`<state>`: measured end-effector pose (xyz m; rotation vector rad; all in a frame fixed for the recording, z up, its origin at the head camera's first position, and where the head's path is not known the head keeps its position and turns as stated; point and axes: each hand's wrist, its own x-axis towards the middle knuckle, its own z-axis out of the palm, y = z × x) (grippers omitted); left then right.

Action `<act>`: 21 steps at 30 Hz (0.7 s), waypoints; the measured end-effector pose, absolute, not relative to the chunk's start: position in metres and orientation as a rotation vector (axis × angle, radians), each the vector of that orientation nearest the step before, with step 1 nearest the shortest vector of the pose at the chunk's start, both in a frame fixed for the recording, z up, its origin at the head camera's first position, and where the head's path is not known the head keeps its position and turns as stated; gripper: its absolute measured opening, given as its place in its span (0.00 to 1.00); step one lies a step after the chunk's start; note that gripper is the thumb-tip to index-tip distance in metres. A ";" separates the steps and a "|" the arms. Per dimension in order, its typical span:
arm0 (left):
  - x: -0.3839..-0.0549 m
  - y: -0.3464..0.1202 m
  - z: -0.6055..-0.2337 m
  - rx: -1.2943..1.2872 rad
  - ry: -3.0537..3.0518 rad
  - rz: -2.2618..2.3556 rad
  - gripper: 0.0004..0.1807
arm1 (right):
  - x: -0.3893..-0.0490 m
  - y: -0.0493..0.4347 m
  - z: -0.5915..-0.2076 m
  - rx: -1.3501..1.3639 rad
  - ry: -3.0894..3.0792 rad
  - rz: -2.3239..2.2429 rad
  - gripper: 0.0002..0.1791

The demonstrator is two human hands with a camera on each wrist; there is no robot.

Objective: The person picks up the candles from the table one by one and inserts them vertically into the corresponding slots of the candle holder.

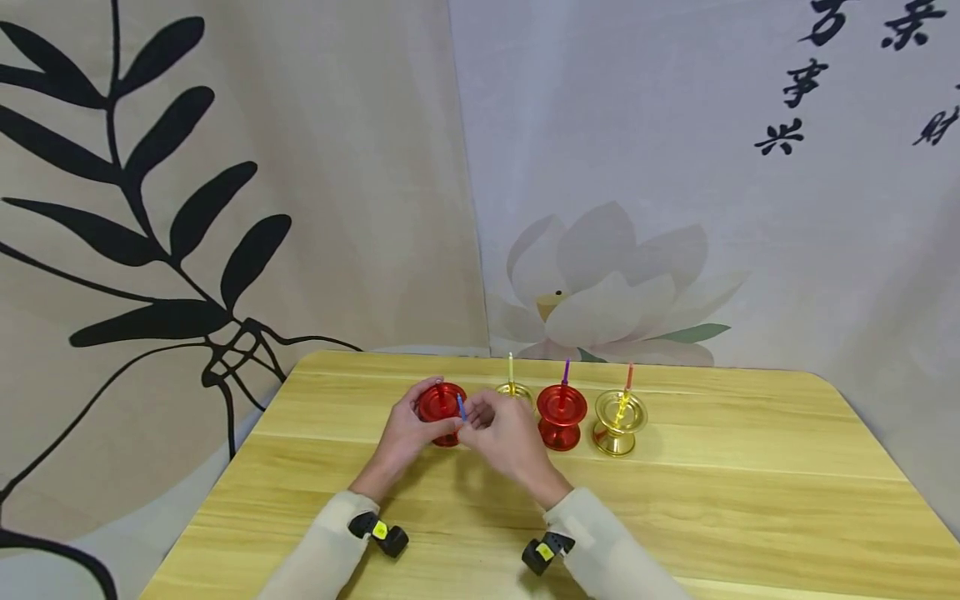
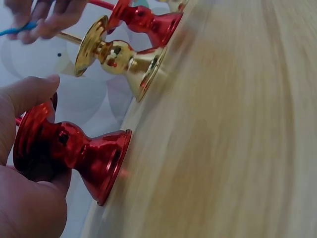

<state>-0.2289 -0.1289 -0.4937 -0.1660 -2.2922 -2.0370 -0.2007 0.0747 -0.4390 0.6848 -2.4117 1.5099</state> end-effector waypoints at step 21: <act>-0.226 -0.119 -0.494 -0.244 -2.258 -2.079 0.40 | -0.234 0.047 -0.428 0.669 -2.192 1.477 0.03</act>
